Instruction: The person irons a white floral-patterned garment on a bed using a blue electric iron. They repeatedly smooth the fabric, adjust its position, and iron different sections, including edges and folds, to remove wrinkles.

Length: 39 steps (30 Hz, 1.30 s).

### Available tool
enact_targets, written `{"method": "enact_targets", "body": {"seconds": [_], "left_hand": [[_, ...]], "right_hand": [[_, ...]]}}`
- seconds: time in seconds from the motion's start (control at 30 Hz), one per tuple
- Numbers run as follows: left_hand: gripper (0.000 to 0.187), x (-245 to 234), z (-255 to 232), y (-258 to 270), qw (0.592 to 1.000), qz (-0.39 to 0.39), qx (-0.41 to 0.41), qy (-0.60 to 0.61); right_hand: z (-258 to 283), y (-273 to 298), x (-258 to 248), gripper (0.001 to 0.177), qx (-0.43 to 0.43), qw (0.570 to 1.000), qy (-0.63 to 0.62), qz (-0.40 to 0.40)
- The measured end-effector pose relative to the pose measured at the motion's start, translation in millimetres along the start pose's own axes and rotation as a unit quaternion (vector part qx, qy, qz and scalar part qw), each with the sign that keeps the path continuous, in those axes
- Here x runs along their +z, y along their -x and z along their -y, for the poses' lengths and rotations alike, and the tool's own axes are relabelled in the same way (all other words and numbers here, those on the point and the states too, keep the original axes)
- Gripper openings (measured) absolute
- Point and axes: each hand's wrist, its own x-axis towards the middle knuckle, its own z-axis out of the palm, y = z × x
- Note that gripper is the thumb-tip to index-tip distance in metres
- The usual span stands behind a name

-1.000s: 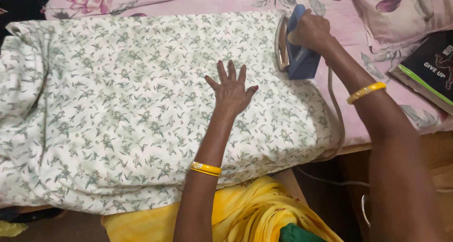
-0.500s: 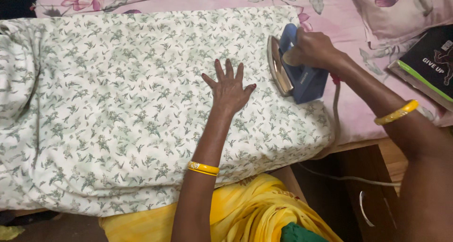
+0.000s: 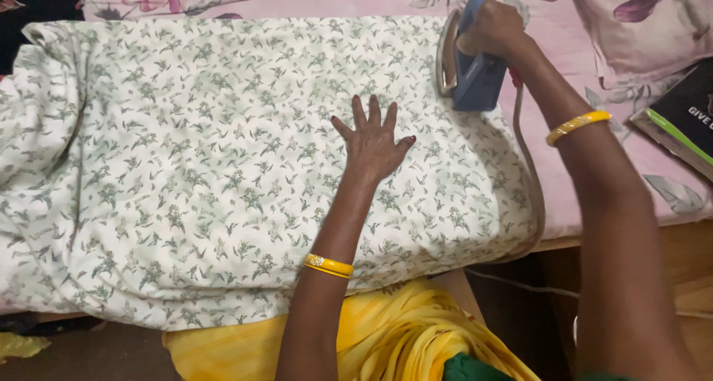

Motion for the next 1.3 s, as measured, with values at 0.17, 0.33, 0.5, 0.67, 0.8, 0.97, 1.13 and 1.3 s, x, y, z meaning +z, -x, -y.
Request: {"method": "enact_targets", "body": {"seconds": [0.17,0.33,0.5,0.67,0.8,0.97,1.13,1.3], "left_hand": [[0.083,-2.7,-0.1,-0.1,1.0,-0.004,0.002,0.003],[0.083,-3.8,-1.6,-0.6,1.0,0.004,-0.002,-0.007],[0.082,-2.0,-1.6,-1.8,1.0,0.002,-0.001,-0.013],[0.082,-4.8,-1.9,1.0,1.0,0.005,-0.006,-0.016],[0.085,-6.4,-2.6,0.0,1.0,0.004,-0.011,-0.021],[0.091,-5.8,-2.6,0.3,1.0,-0.003,-0.017,-0.018],[0.095,-4.6,-3.8,0.0,0.999,-0.013,-0.028,-0.023],[0.092,-6.9,-3.8,1.0,0.998,-0.047,-0.036,-0.016]], "right_hand": [[28.7,59.2,-26.9,0.053,0.005,0.991,-0.031,0.132],[31.4,81.7,-22.9,0.059,-0.096,0.993,-0.048,0.056],[37.0,43.3,-9.2,0.055,-0.047,0.997,-0.039,0.038],[47.1,-0.8,0.2,0.047,-0.032,0.998,-0.051,-0.015],[56.1,15.8,-15.8,0.063,-0.01,0.995,-0.08,0.065],[62.5,71.6,-24.3,0.059,-0.083,0.984,-0.093,0.129],[67.4,84.0,-22.3,0.058,-0.133,0.986,-0.059,0.079],[70.2,36.1,3.1,0.056,-0.094,0.991,-0.089,0.038]]}}
